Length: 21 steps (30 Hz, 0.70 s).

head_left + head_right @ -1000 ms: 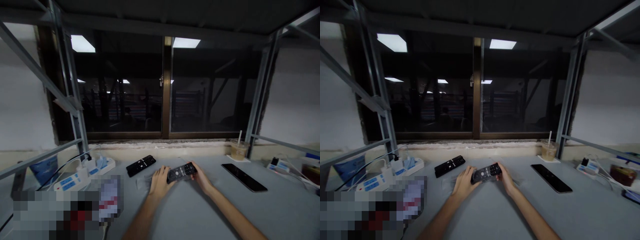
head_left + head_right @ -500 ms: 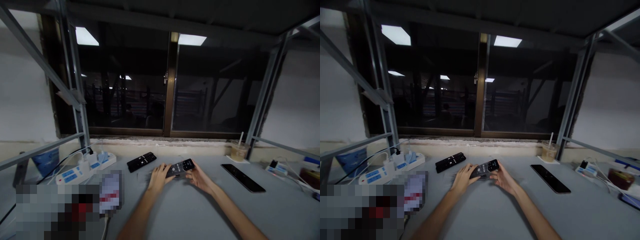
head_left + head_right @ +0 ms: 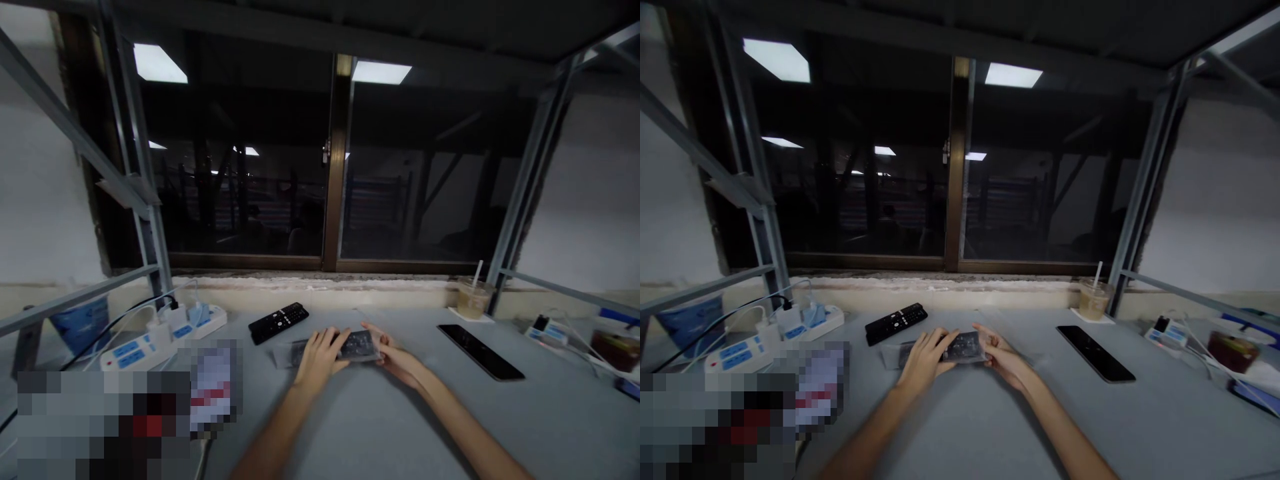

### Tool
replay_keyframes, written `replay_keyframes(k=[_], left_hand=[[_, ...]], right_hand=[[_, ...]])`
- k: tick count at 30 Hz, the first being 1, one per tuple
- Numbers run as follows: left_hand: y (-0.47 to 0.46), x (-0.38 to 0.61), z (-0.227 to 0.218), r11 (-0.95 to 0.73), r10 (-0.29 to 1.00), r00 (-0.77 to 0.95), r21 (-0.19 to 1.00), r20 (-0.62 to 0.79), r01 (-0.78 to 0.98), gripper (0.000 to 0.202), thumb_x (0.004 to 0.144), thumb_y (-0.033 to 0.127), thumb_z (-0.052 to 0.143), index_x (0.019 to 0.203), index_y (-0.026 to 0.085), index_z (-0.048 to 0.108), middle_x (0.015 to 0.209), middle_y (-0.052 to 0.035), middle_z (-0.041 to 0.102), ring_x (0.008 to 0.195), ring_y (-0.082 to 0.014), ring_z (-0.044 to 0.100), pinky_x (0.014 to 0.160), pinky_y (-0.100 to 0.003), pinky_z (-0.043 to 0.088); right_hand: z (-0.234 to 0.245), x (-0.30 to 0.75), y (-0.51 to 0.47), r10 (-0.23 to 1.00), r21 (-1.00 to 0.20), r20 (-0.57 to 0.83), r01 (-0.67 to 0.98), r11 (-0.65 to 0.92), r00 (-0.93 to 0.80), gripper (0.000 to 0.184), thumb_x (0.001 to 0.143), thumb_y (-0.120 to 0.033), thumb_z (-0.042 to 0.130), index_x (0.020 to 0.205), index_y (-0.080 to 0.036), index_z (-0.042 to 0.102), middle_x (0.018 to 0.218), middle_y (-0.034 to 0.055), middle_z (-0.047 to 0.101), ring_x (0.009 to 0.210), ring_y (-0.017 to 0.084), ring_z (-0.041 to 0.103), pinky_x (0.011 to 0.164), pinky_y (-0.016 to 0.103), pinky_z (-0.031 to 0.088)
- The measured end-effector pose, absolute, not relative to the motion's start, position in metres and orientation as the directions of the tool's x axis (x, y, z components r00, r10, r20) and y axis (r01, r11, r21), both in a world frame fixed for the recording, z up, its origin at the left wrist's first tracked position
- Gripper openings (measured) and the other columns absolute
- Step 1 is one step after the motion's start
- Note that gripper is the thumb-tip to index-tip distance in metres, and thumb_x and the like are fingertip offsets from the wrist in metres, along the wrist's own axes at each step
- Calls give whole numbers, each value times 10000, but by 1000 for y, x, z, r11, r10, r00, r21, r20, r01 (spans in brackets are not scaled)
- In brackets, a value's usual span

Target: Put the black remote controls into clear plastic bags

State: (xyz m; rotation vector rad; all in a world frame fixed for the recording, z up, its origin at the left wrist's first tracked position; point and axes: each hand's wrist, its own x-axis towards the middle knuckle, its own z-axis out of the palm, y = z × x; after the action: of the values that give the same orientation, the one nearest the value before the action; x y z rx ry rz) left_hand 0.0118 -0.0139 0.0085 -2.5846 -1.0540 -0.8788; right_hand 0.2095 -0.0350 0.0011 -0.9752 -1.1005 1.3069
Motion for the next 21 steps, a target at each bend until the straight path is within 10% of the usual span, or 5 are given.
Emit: replay_keyframes(k=[21], left_hand=[[-35,26,24,-706,621,577,58,530,706,448,775,289,598,1202,254,468,965,-30,588,868,-199,583,792,-335,463]], right_hand=[[14,195,-42,979,-979,200,21,201,-45,320,668,-392,663,912,-185,658,830,33,652,758,163,583,710,289,471]])
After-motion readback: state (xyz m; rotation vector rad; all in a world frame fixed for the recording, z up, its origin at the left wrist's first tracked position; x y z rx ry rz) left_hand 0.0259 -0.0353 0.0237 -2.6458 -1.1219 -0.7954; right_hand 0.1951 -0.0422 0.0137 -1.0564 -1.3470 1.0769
